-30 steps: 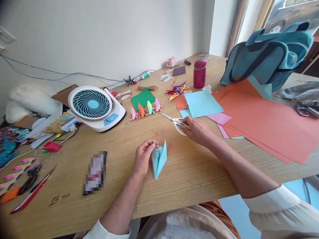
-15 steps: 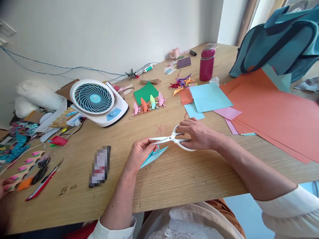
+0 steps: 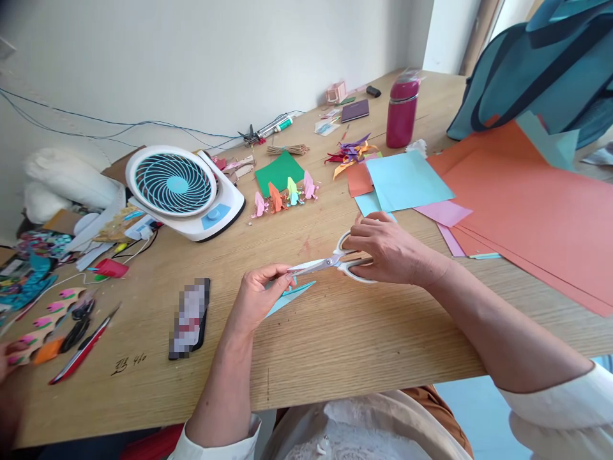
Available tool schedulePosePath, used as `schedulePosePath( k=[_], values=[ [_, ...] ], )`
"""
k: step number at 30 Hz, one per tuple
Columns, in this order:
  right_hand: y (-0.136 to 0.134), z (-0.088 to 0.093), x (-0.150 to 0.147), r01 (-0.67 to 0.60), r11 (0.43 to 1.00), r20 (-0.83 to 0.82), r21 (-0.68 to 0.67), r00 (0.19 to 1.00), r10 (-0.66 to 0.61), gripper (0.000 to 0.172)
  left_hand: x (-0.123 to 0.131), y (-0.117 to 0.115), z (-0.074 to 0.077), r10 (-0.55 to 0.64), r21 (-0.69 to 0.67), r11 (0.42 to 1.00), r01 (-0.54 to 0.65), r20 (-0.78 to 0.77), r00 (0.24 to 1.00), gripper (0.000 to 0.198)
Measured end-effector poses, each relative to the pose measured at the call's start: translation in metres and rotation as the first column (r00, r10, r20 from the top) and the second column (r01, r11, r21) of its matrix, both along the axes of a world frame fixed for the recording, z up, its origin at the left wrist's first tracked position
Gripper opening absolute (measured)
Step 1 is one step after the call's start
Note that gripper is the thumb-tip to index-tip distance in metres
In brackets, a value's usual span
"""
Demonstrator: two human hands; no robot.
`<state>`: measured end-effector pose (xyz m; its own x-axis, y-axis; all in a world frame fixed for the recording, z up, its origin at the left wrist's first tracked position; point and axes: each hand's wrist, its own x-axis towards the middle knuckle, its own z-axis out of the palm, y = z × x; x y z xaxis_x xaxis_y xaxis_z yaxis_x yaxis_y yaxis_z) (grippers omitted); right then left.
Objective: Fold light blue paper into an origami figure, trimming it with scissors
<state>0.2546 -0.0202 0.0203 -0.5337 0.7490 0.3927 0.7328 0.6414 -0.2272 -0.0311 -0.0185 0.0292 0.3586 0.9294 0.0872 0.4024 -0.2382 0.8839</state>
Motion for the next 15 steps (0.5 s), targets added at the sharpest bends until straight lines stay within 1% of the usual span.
schedulePosePath(
  k=[4, 10, 15],
  values=[
    [0.000, 0.002, 0.001, 0.022, 1.000, 0.017, 0.007, 1.000, -0.022, 0.020, 0.001, -0.001, 0.005, 0.017, 0.023, 1.000, -0.017, -0.009, 1.000, 0.015],
    [-0.003, 0.005, 0.002, 0.018, 0.988, 0.065, 0.156, 0.997, -0.029, 0.016, 0.004, -0.004, 0.011, 0.022, 0.017, 1.000, -0.022, -0.018, 1.000, 0.015],
    [-0.004, 0.007, 0.004, 0.013, 0.980, 0.101, 0.197, 0.994, -0.034, 0.016, 0.004, -0.004, 0.013, 0.032, 0.007, 0.999, -0.032, -0.023, 0.999, 0.015]
  ],
)
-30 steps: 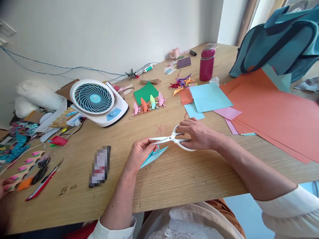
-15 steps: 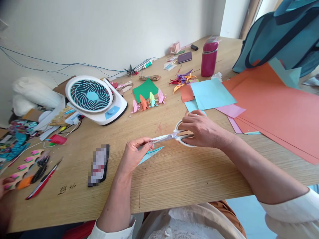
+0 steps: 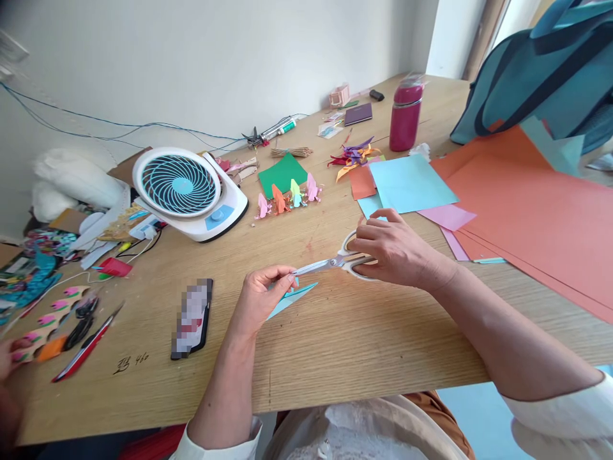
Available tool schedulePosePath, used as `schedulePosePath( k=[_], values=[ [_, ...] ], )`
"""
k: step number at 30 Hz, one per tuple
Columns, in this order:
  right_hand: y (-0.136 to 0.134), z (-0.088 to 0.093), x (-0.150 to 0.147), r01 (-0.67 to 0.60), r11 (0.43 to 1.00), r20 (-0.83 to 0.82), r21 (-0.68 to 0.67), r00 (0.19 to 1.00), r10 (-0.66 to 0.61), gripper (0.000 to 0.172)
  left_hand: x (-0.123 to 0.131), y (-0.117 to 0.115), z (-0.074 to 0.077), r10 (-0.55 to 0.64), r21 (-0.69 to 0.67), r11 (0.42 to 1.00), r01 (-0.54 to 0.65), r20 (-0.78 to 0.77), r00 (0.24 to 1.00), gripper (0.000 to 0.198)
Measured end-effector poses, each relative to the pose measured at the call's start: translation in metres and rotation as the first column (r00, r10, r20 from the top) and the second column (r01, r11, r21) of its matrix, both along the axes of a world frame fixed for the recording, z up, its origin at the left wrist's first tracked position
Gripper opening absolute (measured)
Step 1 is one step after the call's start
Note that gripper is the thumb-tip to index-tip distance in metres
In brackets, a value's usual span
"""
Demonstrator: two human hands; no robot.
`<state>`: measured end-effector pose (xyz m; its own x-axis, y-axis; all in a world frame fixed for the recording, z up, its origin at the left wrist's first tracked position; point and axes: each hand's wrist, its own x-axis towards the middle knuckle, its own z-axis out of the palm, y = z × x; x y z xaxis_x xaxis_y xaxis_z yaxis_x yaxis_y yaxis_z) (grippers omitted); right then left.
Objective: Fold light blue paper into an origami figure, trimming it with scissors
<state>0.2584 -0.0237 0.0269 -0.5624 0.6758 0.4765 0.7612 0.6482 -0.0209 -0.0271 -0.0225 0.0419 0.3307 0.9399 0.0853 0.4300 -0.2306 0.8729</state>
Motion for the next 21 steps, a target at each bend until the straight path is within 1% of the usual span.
schedulePosePath(
  k=[17, 21],
  values=[
    [-0.0008, 0.0021, 0.0005, -0.015, 1.000, 0.000, -0.015, 1.000, 0.015, 0.013, -0.0007, 0.0007, -0.0033, -0.002, 0.012, 1.000, 0.002, -0.018, 1.000, 0.015],
    [-0.0007, 0.0020, 0.0001, -0.006, 1.000, -0.028, -0.020, 1.000, 0.005, 0.013, -0.0015, 0.0017, -0.0052, 0.020, 0.000, 1.000, -0.020, -0.008, 1.000, 0.015]
  ],
)
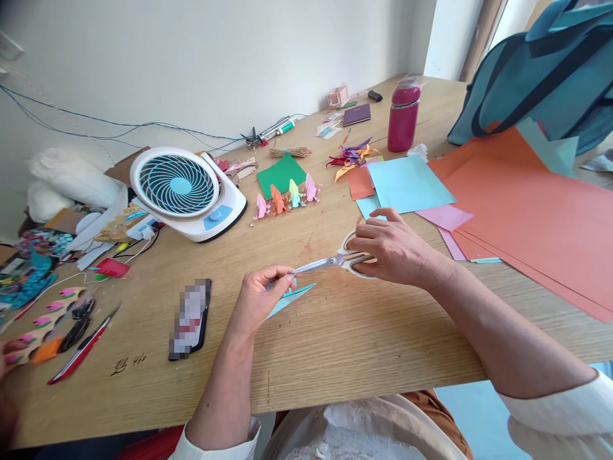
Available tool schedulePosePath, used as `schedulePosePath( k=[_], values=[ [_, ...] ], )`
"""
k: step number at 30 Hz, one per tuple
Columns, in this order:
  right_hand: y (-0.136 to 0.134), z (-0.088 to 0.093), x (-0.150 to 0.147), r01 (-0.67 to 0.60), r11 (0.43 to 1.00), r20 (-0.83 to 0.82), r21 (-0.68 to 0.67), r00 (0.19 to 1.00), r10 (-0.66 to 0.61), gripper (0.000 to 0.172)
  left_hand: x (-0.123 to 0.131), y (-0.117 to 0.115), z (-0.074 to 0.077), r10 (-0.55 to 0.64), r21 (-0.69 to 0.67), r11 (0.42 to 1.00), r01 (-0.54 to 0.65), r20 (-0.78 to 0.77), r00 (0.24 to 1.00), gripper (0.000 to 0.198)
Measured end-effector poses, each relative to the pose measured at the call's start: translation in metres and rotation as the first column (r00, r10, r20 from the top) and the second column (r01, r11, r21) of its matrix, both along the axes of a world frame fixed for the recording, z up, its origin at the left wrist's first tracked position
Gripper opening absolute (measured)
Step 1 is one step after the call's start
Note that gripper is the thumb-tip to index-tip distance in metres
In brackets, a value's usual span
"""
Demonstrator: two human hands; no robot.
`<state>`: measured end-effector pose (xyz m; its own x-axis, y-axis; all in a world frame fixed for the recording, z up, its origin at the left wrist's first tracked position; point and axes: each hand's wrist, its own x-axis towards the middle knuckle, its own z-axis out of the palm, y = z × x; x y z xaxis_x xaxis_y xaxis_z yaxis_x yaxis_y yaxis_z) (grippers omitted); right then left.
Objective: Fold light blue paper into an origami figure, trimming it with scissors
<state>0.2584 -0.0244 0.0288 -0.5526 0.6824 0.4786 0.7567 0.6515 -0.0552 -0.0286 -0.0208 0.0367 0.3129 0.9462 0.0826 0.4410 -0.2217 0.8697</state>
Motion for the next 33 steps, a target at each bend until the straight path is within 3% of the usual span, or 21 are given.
schedulePosePath(
  k=[7, 20, 33],
  values=[
    [0.0001, -0.0027, -0.0040, 0.007, 1.000, -0.021, 0.011, 1.000, -0.007, 0.014, 0.0010, 0.0007, -0.0010, -0.005, -0.036, 0.999, 0.007, 0.053, 0.999, 0.016],
    [0.0005, -0.0043, -0.0023, -0.019, 1.000, -0.013, 0.000, 1.000, 0.019, 0.013, 0.0007, -0.0008, 0.0030, -0.020, -0.003, 1.000, 0.020, -0.013, 1.000, 0.016],
    [0.0019, -0.0037, 0.0008, -0.022, 1.000, -0.019, -0.003, 1.000, 0.022, 0.013, 0.0022, -0.0011, 0.0047, -0.019, -0.008, 1.000, 0.019, 0.025, 1.000, 0.016]
  ],
)
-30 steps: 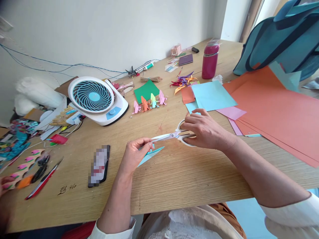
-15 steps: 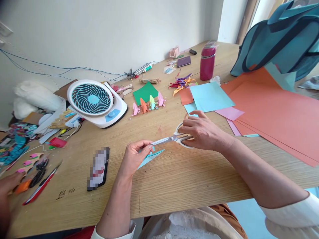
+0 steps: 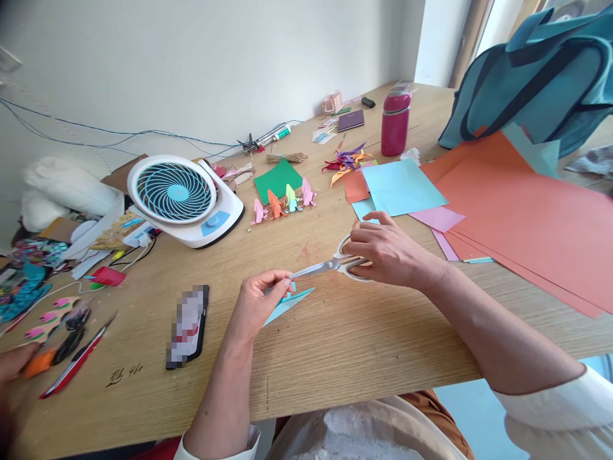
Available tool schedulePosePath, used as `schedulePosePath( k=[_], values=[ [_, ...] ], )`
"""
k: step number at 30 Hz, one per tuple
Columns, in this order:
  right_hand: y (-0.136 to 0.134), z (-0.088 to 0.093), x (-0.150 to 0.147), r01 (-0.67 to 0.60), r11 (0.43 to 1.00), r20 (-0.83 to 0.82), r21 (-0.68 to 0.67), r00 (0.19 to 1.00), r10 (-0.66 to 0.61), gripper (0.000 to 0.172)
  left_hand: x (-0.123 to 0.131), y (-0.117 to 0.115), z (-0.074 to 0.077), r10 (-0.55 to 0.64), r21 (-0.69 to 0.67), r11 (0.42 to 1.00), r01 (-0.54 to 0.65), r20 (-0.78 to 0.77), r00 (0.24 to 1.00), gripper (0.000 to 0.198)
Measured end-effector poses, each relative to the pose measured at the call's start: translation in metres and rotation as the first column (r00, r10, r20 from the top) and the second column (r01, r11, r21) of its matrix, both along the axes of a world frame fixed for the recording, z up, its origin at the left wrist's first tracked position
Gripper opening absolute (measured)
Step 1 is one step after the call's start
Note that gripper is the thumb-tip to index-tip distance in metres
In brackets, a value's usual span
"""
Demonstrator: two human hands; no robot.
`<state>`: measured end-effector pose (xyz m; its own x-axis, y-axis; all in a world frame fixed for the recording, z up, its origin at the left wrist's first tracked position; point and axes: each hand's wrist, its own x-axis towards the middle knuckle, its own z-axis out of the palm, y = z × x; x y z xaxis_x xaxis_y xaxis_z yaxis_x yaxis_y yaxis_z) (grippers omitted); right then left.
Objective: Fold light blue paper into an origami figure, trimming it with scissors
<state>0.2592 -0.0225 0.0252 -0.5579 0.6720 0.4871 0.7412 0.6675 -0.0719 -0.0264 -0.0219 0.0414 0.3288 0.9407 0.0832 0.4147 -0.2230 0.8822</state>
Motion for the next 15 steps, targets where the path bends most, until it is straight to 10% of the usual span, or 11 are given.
schedulePosePath(
  k=[15],
  values=[
    [-0.003, -0.005, -0.018, 0.079, 0.986, -0.141, -0.145, 0.985, -0.100, 0.019, 0.007, 0.002, -0.009, 0.168, -0.197, 0.975, -0.107, 0.332, 0.928, 0.014]
  ],
)
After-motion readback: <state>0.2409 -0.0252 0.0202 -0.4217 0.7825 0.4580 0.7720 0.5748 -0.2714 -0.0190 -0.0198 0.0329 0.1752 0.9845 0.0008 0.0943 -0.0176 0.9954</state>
